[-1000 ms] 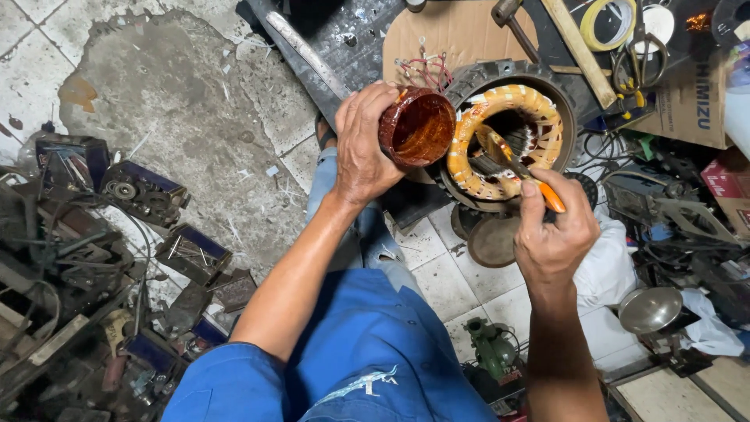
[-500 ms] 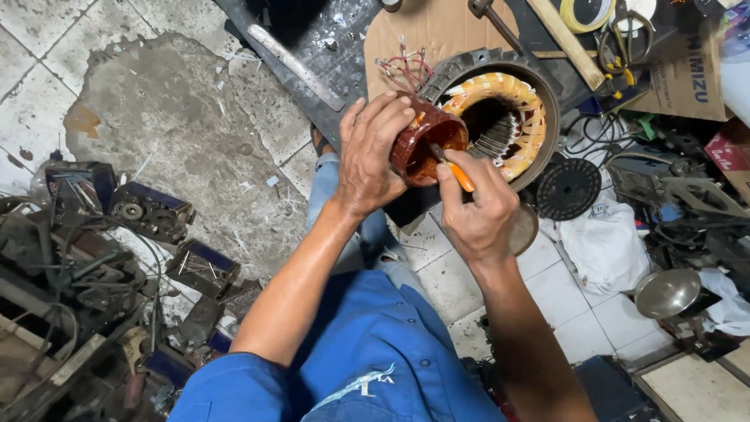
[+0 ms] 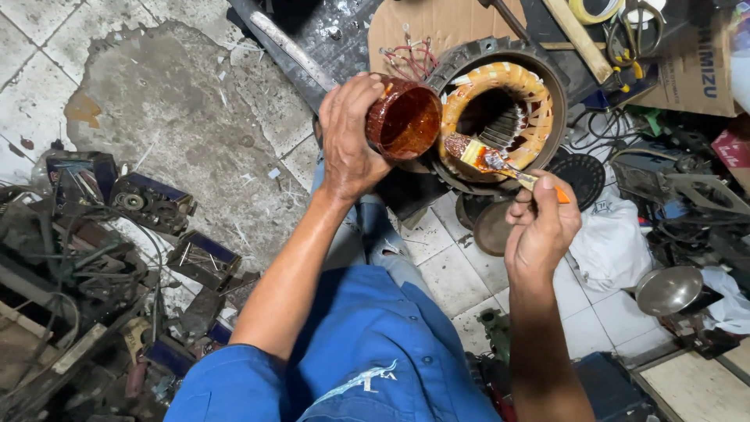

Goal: Applying insulating varnish to the copper windings of an electric motor stator using a brush in a repair shop.

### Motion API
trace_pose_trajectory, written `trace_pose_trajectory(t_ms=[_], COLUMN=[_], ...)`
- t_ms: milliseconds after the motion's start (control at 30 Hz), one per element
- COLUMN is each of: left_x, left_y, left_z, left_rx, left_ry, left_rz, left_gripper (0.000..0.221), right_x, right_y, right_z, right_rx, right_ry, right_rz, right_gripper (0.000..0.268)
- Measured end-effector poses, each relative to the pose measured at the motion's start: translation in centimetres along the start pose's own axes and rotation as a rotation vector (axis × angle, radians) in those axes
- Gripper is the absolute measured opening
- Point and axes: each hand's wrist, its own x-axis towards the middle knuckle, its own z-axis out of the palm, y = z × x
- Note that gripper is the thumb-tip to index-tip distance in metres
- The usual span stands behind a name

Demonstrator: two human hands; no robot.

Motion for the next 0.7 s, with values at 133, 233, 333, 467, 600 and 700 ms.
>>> trace_pose_trajectory(t_ms=[133, 233, 333, 467, 600, 700], left_x=[-0.4, -1.0, -1.7, -2.1, -2.5, -1.8], left_y=[-0.6, -1.0, -1.3, -1.0, -0.8, 0.7], left_z=[-0.2, -0.3, -0.2, -0.5, 0.0, -0.9], left_rx=[0.005, 0.019, 0.025, 0.034, 0.023, -0.004], left_ry=[0.011, 0.029, 0.021, 0.001, 0.009, -0.014], left_rz=[-0.006, -0.008, -0.039, -0.043, -0.03, -0.031], left_gripper=[0.086, 0.094, 0.095, 0.094, 0.098, 0.089], right_x=[-0.9, -2.9, -4.0, -3.3, -2.9, -2.1], right_y=[1.7, 0.5, -0.2, 1.5, 2.2, 3.2], right_z=[-0.6, -0.9, -1.9, -3.1, -3.2, -5.7], right_rx=[-0.168, -0.452, -0.541, -0.683, -0.786, -0.836], right_ry=[-0.035, 0.001, -0.08, -0.125, -0.251, -0.269], right_rz=[-0.155, -0.207, -0.346, -0.715, -0.881, -0.925], right_gripper=[0.02, 0.022, 0.017, 0.023, 0.014, 0.017])
